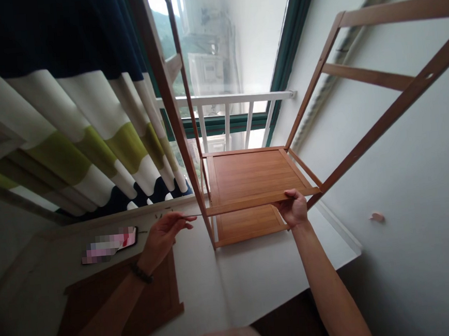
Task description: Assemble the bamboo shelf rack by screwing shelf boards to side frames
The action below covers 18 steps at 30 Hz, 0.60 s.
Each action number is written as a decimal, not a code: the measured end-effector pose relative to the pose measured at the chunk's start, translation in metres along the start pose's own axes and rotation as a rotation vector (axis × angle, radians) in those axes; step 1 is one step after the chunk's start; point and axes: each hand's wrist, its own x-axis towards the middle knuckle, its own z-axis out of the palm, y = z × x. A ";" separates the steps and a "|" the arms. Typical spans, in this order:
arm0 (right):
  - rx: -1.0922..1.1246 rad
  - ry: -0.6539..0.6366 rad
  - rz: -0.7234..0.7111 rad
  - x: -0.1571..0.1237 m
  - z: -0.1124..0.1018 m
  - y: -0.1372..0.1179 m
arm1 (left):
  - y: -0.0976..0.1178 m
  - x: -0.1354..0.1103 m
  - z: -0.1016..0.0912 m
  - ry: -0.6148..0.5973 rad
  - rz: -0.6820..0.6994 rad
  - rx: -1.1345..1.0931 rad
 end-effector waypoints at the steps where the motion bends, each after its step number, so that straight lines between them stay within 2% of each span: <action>1: 0.003 0.003 -0.004 0.000 0.001 -0.001 | 0.000 0.001 0.000 0.049 0.047 0.052; 3: 0.007 0.007 -0.006 -0.001 0.003 -0.002 | 0.002 0.002 -0.002 0.125 0.158 0.192; 5: 0.008 0.011 -0.002 -0.001 0.004 -0.001 | 0.007 0.001 -0.005 0.137 0.190 0.281; 7: 0.014 0.016 0.001 -0.002 0.004 -0.001 | 0.012 -0.001 -0.006 0.114 0.085 0.244; 9: 0.026 0.020 0.001 -0.003 0.004 0.001 | 0.017 -0.003 -0.006 0.097 -0.074 0.118; 11: 0.031 0.020 -0.001 -0.003 0.003 0.001 | 0.022 -0.003 -0.004 0.093 -0.177 -0.019; 14: 0.019 0.011 0.001 -0.002 0.003 0.001 | 0.025 0.001 0.000 0.092 -0.209 -0.124; 18: -0.009 0.006 -0.010 -0.001 0.002 0.000 | 0.028 0.005 0.006 0.125 -0.233 -0.131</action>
